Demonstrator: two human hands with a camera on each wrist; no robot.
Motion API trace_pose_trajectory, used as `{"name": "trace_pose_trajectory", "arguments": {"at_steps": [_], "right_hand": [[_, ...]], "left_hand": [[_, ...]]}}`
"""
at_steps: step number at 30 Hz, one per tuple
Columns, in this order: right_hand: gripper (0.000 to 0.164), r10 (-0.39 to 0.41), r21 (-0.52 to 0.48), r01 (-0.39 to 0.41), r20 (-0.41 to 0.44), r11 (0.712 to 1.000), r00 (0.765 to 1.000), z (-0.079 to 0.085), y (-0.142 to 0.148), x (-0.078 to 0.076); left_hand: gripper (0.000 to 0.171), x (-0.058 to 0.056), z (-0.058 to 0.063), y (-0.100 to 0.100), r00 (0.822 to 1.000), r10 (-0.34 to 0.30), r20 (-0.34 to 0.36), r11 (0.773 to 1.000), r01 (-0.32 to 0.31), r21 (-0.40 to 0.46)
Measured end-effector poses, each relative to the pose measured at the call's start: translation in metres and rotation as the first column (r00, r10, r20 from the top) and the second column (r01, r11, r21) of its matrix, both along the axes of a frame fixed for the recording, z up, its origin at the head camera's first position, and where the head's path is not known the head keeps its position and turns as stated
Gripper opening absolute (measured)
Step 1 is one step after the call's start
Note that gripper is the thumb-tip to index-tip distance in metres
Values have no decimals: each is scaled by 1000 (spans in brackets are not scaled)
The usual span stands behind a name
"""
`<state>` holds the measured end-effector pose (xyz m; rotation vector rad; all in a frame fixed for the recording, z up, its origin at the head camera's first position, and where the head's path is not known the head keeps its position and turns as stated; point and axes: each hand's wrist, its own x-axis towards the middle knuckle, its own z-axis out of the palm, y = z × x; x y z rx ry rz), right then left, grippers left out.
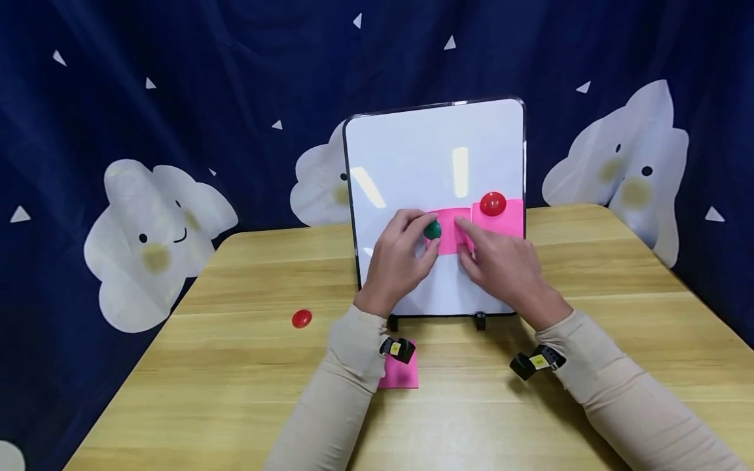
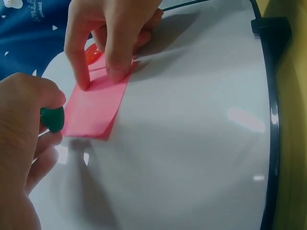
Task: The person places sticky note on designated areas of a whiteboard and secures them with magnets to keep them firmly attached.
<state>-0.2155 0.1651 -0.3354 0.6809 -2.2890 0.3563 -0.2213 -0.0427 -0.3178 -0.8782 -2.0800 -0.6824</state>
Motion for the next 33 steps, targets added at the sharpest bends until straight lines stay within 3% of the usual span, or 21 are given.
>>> {"name": "trace_pose_trajectory", "arguments": {"at_steps": [15, 24, 33], "right_hand": [[46, -5, 10, 5, -33, 1000, 999, -5, 0, 1], [45, -1, 3, 1, -49, 1000, 999, -6, 1, 0], [45, -20, 5, 20, -12, 1000, 1000, -3, 1, 1]], "left_hand": [[33, -11, 10, 15, 995, 70, -69, 985, -80, -152], [33, -16, 13, 21, 990, 101, -99, 980, -116, -159], [33, -21, 18, 26, 981, 142, -130, 967, -165, -195]]}}
